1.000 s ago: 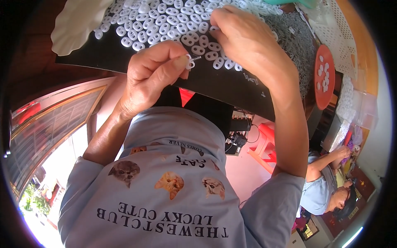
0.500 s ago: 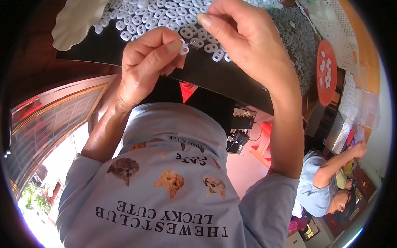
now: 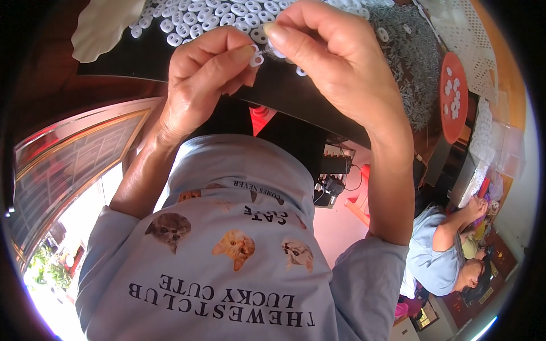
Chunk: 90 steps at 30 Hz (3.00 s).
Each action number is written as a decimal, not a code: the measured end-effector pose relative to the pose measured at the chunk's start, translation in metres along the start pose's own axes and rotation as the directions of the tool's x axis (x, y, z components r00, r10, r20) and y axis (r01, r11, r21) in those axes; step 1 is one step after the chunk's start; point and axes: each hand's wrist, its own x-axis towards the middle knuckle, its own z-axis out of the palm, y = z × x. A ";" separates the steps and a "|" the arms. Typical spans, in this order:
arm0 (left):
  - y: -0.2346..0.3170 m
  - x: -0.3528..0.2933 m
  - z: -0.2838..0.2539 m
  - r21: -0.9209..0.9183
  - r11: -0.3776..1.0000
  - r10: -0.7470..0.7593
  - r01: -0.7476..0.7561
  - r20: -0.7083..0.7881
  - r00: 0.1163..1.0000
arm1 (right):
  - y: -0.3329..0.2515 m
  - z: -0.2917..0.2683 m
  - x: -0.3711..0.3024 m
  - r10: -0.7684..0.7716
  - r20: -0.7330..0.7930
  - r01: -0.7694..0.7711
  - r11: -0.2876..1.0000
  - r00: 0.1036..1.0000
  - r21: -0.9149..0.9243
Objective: Manually assembling small white plastic components with metal parts on a table.
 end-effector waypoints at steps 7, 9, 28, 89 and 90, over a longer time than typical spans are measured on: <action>-0.001 0.000 -0.001 0.011 1.000 0.011 -0.012 0.006 1.000 | 0.002 -0.002 0.000 0.017 0.006 -0.018 0.997 1.000 0.074; -0.001 0.000 -0.002 0.015 1.000 0.013 -0.013 0.015 1.000 | 0.002 -0.002 0.001 0.016 0.014 -0.017 0.998 1.000 0.060; -0.003 0.002 0.001 0.045 0.996 0.079 -0.079 -0.009 0.997 | 0.004 0.009 0.000 -0.009 -0.028 0.010 0.999 1.000 0.041; 0.003 0.009 0.002 -0.079 0.994 -0.075 0.069 -0.084 0.994 | 0.012 0.025 -0.009 -0.540 -0.004 0.346 0.545 0.841 -0.763; 0.003 0.009 0.002 -0.064 0.995 -0.076 0.072 -0.062 0.995 | 0.013 0.023 -0.009 -0.567 0.021 0.392 0.542 0.824 -0.743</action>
